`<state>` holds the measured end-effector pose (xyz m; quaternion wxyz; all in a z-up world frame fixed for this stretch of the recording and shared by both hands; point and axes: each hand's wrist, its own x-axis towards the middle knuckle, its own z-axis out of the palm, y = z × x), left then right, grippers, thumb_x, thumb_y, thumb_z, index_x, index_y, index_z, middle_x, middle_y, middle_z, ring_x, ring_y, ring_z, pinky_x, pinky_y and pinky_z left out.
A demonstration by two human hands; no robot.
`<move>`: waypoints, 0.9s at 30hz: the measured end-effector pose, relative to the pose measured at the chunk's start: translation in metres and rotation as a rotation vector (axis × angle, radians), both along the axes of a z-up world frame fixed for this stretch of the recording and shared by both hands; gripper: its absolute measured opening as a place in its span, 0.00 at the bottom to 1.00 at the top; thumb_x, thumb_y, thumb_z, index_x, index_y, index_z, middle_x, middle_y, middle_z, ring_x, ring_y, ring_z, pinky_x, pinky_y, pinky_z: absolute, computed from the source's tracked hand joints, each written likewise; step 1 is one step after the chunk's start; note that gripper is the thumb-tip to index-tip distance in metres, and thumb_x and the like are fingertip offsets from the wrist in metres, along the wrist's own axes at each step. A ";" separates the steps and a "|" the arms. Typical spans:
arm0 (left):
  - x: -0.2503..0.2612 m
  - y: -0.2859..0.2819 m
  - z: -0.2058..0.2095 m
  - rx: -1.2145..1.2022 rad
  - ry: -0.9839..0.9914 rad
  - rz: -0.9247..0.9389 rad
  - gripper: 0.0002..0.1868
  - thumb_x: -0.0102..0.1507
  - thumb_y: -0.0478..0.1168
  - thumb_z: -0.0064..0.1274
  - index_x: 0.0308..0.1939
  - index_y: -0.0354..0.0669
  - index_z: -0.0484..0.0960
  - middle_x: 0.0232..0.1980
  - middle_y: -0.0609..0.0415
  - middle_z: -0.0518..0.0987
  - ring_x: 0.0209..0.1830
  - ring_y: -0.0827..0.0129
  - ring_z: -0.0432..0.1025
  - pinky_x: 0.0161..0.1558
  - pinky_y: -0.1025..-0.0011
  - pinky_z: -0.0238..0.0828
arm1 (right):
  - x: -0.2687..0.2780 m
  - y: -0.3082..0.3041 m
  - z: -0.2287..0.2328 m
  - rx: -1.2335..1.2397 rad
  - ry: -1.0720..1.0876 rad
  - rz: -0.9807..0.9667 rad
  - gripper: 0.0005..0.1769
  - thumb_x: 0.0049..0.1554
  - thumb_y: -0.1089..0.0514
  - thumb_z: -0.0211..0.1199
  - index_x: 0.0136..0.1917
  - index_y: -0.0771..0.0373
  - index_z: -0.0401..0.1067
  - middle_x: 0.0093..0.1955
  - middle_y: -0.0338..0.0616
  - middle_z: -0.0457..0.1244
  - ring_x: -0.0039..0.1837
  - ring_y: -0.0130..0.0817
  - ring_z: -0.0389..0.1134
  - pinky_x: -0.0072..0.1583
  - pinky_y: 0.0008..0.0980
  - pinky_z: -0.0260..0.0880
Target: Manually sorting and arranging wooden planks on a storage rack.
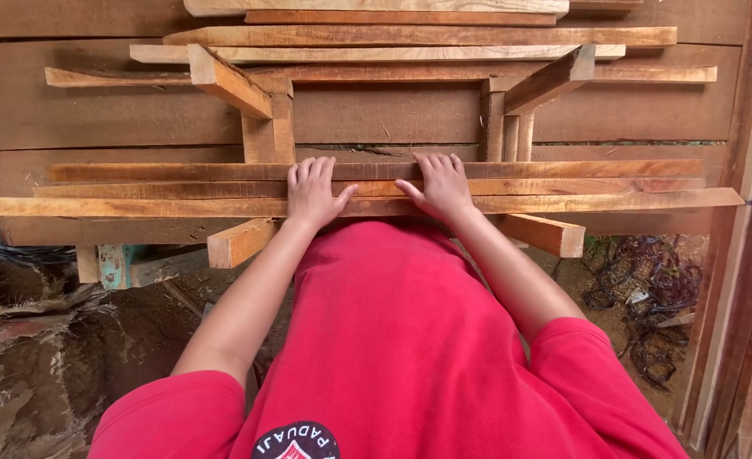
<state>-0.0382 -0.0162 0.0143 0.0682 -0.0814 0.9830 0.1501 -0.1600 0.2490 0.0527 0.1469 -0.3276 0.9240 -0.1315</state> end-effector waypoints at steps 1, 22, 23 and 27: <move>-0.006 -0.003 -0.008 -0.003 0.002 0.003 0.39 0.65 0.67 0.51 0.69 0.44 0.71 0.67 0.51 0.73 0.71 0.57 0.61 0.70 0.50 0.50 | -0.008 -0.001 -0.012 -0.003 0.002 0.003 0.40 0.63 0.27 0.53 0.73 0.58 0.65 0.64 0.49 0.66 0.71 0.47 0.63 0.74 0.55 0.51; -0.009 -0.002 -0.010 -0.012 -0.172 -0.029 0.40 0.67 0.75 0.36 0.67 0.50 0.68 0.65 0.52 0.72 0.70 0.57 0.61 0.66 0.51 0.50 | 0.029 0.024 -0.026 -0.120 0.149 0.355 0.31 0.44 0.43 0.74 0.60 0.50 0.72 0.75 0.27 0.59 0.82 0.39 0.50 0.79 0.49 0.48; -0.009 -0.001 -0.009 -0.020 -0.172 -0.031 0.40 0.67 0.75 0.34 0.67 0.49 0.68 0.65 0.52 0.71 0.70 0.57 0.61 0.66 0.51 0.50 | 0.030 0.025 -0.028 -0.142 0.169 0.368 0.31 0.45 0.43 0.74 0.60 0.50 0.73 0.73 0.29 0.60 0.81 0.40 0.51 0.79 0.49 0.49; -0.008 -0.001 -0.020 -0.054 -0.148 -0.047 0.43 0.66 0.76 0.34 0.69 0.48 0.64 0.66 0.51 0.68 0.70 0.57 0.58 0.65 0.52 0.49 | 0.034 0.011 -0.032 -0.194 0.186 0.390 0.30 0.46 0.45 0.74 0.61 0.53 0.74 0.70 0.32 0.63 0.80 0.38 0.53 0.79 0.46 0.50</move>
